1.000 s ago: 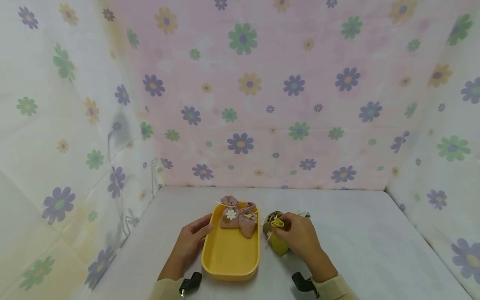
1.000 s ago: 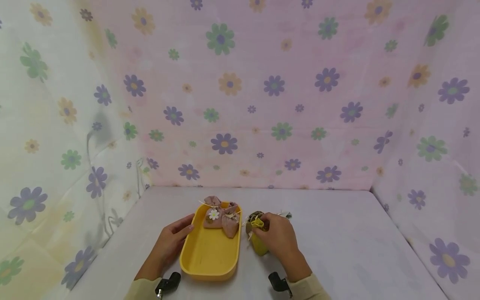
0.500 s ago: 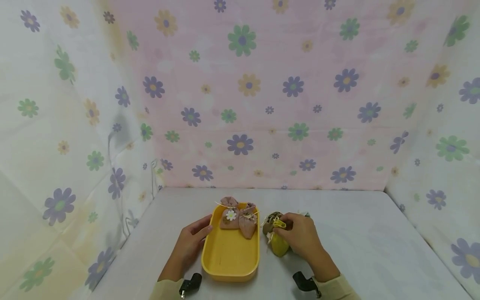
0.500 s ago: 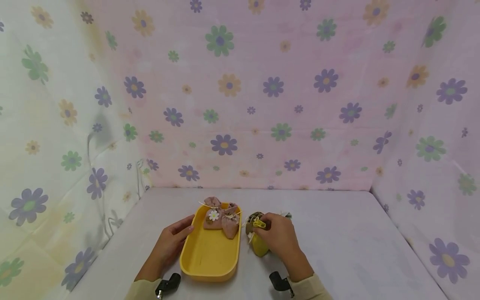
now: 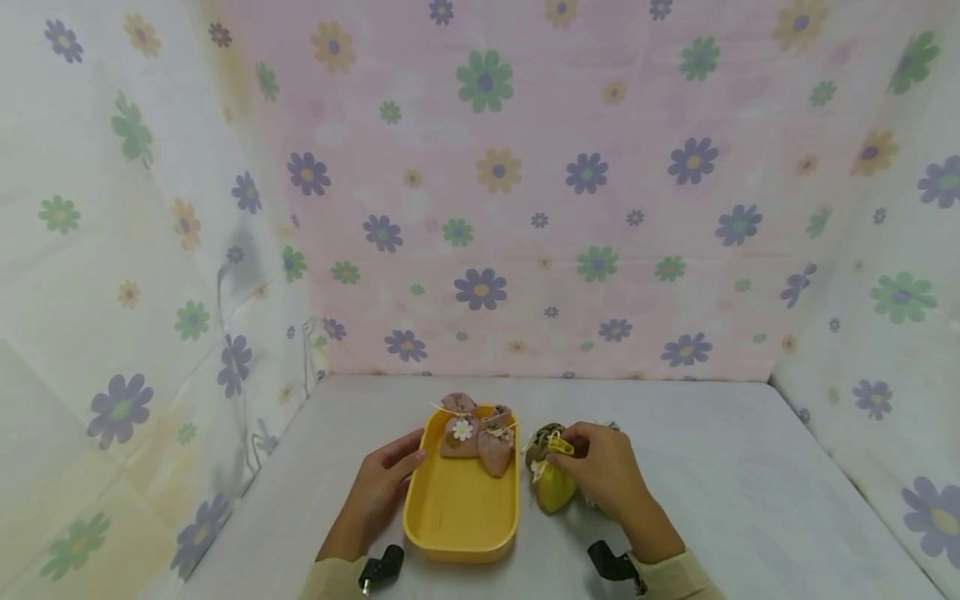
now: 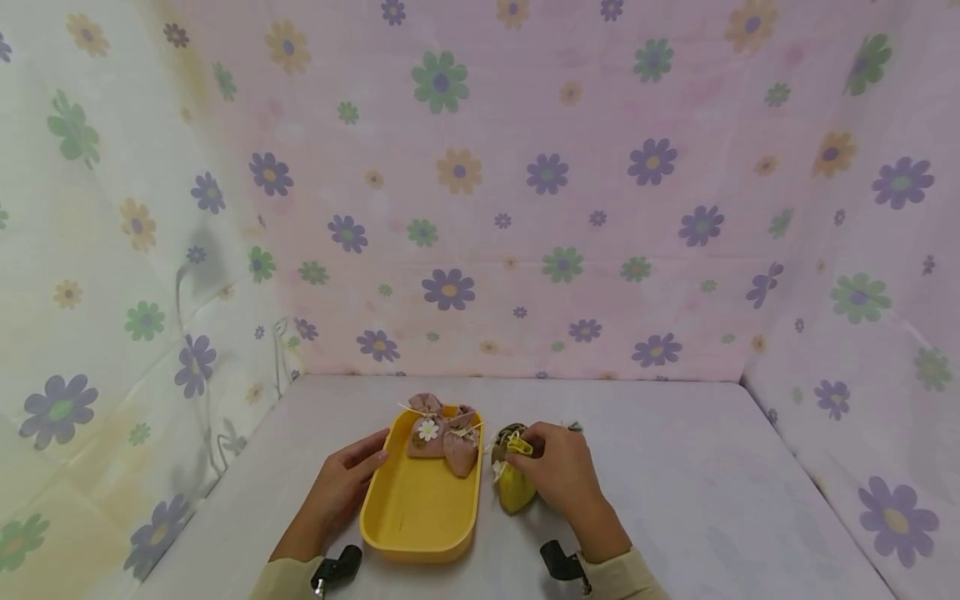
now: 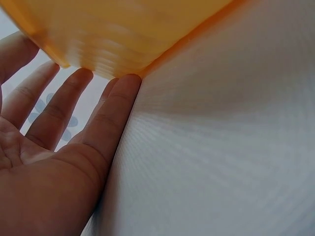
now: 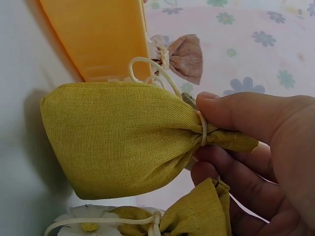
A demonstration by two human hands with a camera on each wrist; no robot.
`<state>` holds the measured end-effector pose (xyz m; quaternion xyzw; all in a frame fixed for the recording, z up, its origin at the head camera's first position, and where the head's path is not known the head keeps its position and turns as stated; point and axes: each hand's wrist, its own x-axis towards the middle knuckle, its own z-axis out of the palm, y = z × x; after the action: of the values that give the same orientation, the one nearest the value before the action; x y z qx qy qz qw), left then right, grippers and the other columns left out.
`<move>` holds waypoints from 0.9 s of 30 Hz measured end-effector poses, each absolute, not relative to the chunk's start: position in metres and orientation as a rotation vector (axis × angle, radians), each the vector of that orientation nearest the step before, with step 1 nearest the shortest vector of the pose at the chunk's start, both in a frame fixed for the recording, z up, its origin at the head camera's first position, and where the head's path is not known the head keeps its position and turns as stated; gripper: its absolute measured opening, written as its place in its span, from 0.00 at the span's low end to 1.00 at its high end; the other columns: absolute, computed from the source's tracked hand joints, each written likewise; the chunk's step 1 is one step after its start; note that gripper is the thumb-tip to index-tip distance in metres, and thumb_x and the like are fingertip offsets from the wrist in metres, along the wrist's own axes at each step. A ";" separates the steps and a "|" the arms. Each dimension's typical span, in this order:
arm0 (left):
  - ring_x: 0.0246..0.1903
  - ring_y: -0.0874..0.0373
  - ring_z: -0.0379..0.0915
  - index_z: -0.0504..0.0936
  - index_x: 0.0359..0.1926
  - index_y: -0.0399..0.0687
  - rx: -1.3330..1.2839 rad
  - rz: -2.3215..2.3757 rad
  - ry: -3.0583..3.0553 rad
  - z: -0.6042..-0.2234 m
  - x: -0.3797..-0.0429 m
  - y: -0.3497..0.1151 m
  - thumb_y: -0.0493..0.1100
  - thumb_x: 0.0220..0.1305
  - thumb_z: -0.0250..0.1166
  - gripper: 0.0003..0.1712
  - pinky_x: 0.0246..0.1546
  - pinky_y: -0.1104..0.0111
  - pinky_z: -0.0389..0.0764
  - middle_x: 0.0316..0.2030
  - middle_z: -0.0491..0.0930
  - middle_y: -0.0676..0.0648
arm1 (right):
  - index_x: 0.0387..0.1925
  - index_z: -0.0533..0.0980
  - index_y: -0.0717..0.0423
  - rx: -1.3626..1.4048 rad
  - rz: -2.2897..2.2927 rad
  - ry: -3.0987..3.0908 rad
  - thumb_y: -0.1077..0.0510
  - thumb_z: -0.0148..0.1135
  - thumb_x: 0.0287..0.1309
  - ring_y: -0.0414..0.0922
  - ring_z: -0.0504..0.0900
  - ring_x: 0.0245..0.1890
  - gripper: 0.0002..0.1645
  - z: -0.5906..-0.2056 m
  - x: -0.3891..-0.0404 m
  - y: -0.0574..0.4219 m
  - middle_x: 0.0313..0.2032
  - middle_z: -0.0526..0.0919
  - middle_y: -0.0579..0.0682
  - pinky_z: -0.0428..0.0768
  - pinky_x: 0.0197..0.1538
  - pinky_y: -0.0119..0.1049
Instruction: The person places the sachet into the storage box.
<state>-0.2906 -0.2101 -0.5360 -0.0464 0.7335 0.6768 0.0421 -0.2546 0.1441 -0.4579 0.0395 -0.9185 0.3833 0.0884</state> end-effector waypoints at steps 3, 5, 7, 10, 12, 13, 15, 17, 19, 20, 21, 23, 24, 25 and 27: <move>0.68 0.49 0.74 0.79 0.68 0.57 -0.132 2.065 2.264 -0.536 -0.292 -0.210 0.53 0.66 0.73 0.31 0.60 0.60 0.83 0.69 0.76 0.49 | 0.38 0.85 0.46 0.113 1.128 -2.731 0.50 0.82 0.50 0.38 0.79 0.31 0.14 -0.455 -0.253 0.144 0.30 0.84 0.40 0.81 0.33 0.33; 0.67 0.50 0.74 0.79 0.69 0.58 -0.131 2.061 2.265 -0.536 -0.293 -0.210 0.54 0.65 0.73 0.32 0.60 0.60 0.83 0.69 0.76 0.49 | 0.38 0.86 0.46 0.111 1.131 -2.723 0.50 0.82 0.50 0.37 0.79 0.31 0.15 -0.453 -0.253 0.143 0.30 0.85 0.39 0.81 0.34 0.32; 0.67 0.49 0.75 0.79 0.69 0.57 -0.128 2.059 2.264 -0.536 -0.292 -0.210 0.54 0.65 0.73 0.32 0.60 0.59 0.83 0.69 0.76 0.49 | 0.38 0.86 0.46 0.119 1.141 -2.710 0.50 0.82 0.50 0.37 0.79 0.31 0.15 -0.452 -0.252 0.144 0.30 0.85 0.39 0.81 0.34 0.32; 0.67 0.50 0.75 0.79 0.69 0.58 -0.143 2.062 2.257 -0.536 -0.291 -0.210 0.54 0.66 0.72 0.31 0.60 0.59 0.83 0.69 0.76 0.49 | 0.38 0.86 0.46 0.134 1.160 -2.692 0.51 0.82 0.50 0.38 0.79 0.31 0.15 -0.450 -0.252 0.144 0.30 0.85 0.39 0.81 0.33 0.32; 0.67 0.50 0.75 0.78 0.69 0.58 -0.144 2.069 2.251 -0.536 -0.291 -0.210 0.53 0.66 0.72 0.31 0.60 0.59 0.83 0.69 0.76 0.49 | 0.38 0.86 0.47 0.143 1.171 -2.682 0.51 0.82 0.50 0.38 0.79 0.31 0.15 -0.448 -0.252 0.143 0.30 0.85 0.39 0.81 0.33 0.31; 0.67 0.50 0.75 0.79 0.69 0.58 -0.144 2.072 2.249 -0.536 -0.291 -0.210 0.53 0.66 0.72 0.31 0.60 0.59 0.83 0.69 0.76 0.49 | 0.38 0.86 0.47 0.146 1.174 -2.680 0.51 0.82 0.50 0.38 0.79 0.30 0.15 -0.447 -0.251 0.143 0.30 0.85 0.39 0.81 0.33 0.31; 0.67 0.50 0.75 0.79 0.69 0.58 -0.144 2.077 2.243 -0.536 -0.292 -0.210 0.53 0.66 0.72 0.31 0.60 0.59 0.83 0.69 0.76 0.49 | 0.38 0.86 0.47 0.147 1.183 -2.679 0.51 0.82 0.50 0.38 0.79 0.30 0.14 -0.444 -0.251 0.143 0.30 0.85 0.40 0.81 0.34 0.31; 0.67 0.50 0.75 0.79 0.69 0.58 -0.145 2.079 2.240 -0.536 -0.292 -0.209 0.52 0.66 0.72 0.31 0.60 0.60 0.83 0.69 0.76 0.49 | 0.38 0.86 0.47 0.159 1.185 -2.673 0.51 0.82 0.51 0.37 0.79 0.31 0.14 -0.442 -0.252 0.143 0.30 0.85 0.40 0.81 0.34 0.31; 0.67 0.50 0.75 0.79 0.69 0.58 -0.150 2.079 2.239 -0.536 -0.291 -0.209 0.52 0.66 0.72 0.31 0.60 0.60 0.83 0.69 0.76 0.49 | 0.38 0.86 0.47 0.168 1.184 -2.672 0.51 0.81 0.51 0.37 0.79 0.31 0.14 -0.440 -0.252 0.142 0.30 0.86 0.40 0.81 0.34 0.31; 0.67 0.49 0.74 0.79 0.69 0.58 -0.152 2.079 2.238 -0.535 -0.291 -0.209 0.52 0.66 0.72 0.31 0.60 0.60 0.83 0.69 0.76 0.49 | 0.38 0.86 0.47 0.174 1.179 -2.671 0.52 0.81 0.51 0.37 0.79 0.31 0.14 -0.440 -0.252 0.142 0.30 0.86 0.40 0.81 0.34 0.31; 0.67 0.50 0.75 0.79 0.69 0.58 -0.154 2.080 2.236 -0.535 -0.291 -0.209 0.52 0.67 0.72 0.30 0.60 0.60 0.83 0.69 0.76 0.49 | 0.38 0.86 0.47 0.180 1.174 -2.668 0.52 0.81 0.51 0.37 0.79 0.31 0.13 -0.439 -0.252 0.142 0.30 0.86 0.40 0.81 0.34 0.32; 0.67 0.50 0.75 0.79 0.69 0.58 -0.154 2.080 2.235 -0.535 -0.290 -0.209 0.52 0.67 0.72 0.30 0.60 0.60 0.83 0.69 0.76 0.49 | 0.38 0.86 0.46 0.182 1.155 -2.670 0.51 0.81 0.51 0.37 0.79 0.32 0.14 -0.438 -0.253 0.141 0.31 0.86 0.40 0.81 0.35 0.32; 0.67 0.50 0.75 0.79 0.69 0.58 -0.152 2.082 2.233 -0.535 -0.290 -0.210 0.52 0.67 0.72 0.30 0.60 0.60 0.83 0.69 0.76 0.49 | 0.39 0.86 0.46 0.185 1.145 -2.669 0.50 0.82 0.51 0.37 0.79 0.32 0.14 -0.438 -0.253 0.141 0.31 0.86 0.40 0.81 0.35 0.32; 0.67 0.50 0.75 0.79 0.69 0.58 -0.152 2.082 2.232 -0.535 -0.290 -0.210 0.52 0.67 0.72 0.30 0.60 0.60 0.83 0.69 0.76 0.49 | 0.39 0.86 0.46 0.186 1.136 -2.668 0.50 0.82 0.51 0.37 0.79 0.32 0.14 -0.437 -0.253 0.140 0.31 0.86 0.39 0.82 0.35 0.32; 0.68 0.50 0.74 0.78 0.69 0.58 -0.148 2.084 2.230 -0.535 -0.290 -0.210 0.53 0.66 0.72 0.31 0.60 0.60 0.83 0.69 0.76 0.49 | 0.39 0.86 0.45 0.195 1.119 -2.662 0.50 0.82 0.50 0.37 0.80 0.33 0.15 -0.436 -0.254 0.140 0.31 0.86 0.39 0.82 0.36 0.33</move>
<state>-0.2899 -0.2095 -0.5349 -0.0484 0.7292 0.6812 0.0430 -0.2538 0.1398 -0.4355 0.0670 -0.9127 0.3837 0.1236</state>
